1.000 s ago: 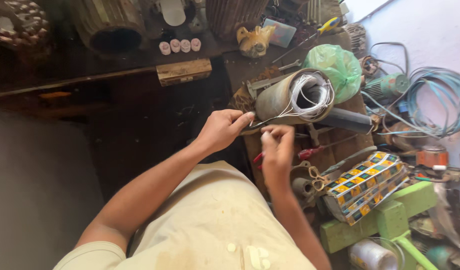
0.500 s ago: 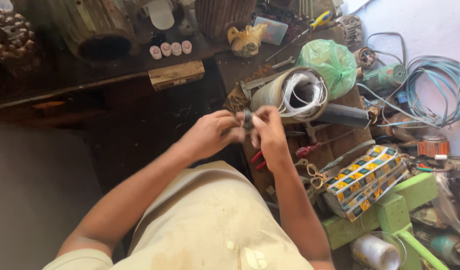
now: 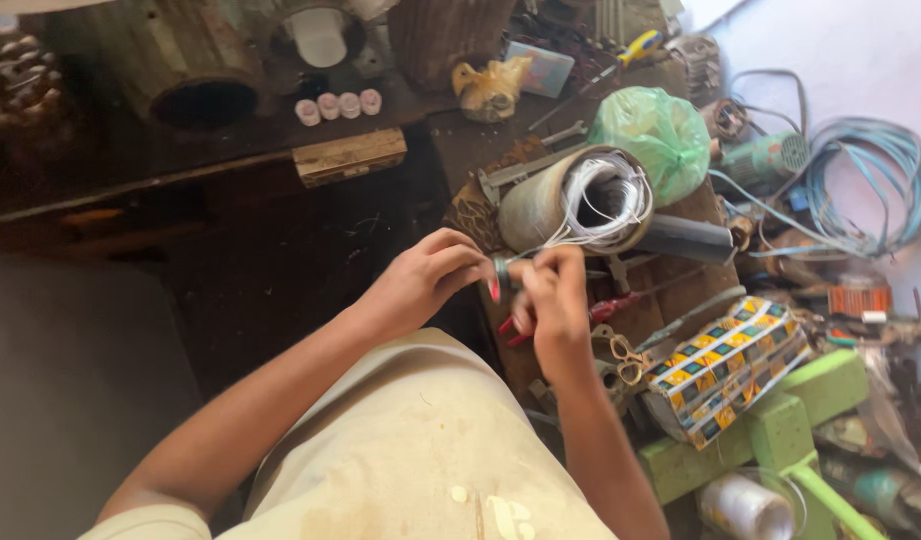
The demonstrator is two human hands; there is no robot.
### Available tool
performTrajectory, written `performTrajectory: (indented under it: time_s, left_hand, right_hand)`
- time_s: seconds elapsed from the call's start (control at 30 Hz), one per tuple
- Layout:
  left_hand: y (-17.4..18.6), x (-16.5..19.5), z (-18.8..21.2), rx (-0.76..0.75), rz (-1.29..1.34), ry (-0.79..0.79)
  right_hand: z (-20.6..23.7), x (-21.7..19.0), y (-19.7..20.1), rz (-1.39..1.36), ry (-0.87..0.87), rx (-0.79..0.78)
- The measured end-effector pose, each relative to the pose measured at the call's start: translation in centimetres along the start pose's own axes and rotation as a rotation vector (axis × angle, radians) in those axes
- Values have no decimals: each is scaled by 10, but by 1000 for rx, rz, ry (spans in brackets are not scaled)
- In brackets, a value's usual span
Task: The person wraps electrical tape around a bundle of wires held in their hands. They repeatedly rotate the wire bundle and the tape roll to cover the exposed section. The task is performed at a workbench with various tools and parts visible in the background.
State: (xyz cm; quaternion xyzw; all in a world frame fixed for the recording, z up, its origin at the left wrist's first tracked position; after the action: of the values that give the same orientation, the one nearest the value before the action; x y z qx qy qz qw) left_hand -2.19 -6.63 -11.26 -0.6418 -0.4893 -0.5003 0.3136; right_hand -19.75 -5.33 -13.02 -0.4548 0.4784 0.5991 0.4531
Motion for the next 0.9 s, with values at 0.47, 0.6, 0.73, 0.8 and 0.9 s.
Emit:
performTrajectory:
  time_s: [0.47,0.6,0.73,0.8,0.9]
  left_hand:
    - [-10,-52,-16,52,-52,523]
    - [-1,-1,-3,0,83,-117]
    - [-3,-4,-9,-11,-137,9]
    - [-3,-18,-22,35,-256,199]
    - [-15,-60,-18,2,114,772]
  right_hand:
    - [28,14,-17,631,269,147]
    - [9,1,2,115,-49,51]
    - [-15,-13,0,-129,-166,-4]
    - [-18,-15,1,-15,-49,101]
    - [14,-10,6,293,177,321]
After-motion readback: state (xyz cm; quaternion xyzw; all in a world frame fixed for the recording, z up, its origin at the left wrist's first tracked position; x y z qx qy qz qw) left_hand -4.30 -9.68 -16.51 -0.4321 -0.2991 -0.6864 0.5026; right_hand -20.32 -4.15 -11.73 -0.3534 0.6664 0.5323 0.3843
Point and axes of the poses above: each hand's wrist, its own z-axis away from the middle knuckle, its own y-axis out of the back of the hand, x = y × z, the point moved 8 cm from there along -z, towards the middle knuckle, and after that the axes turned 14 degrees about z, right-handed, at the moved point
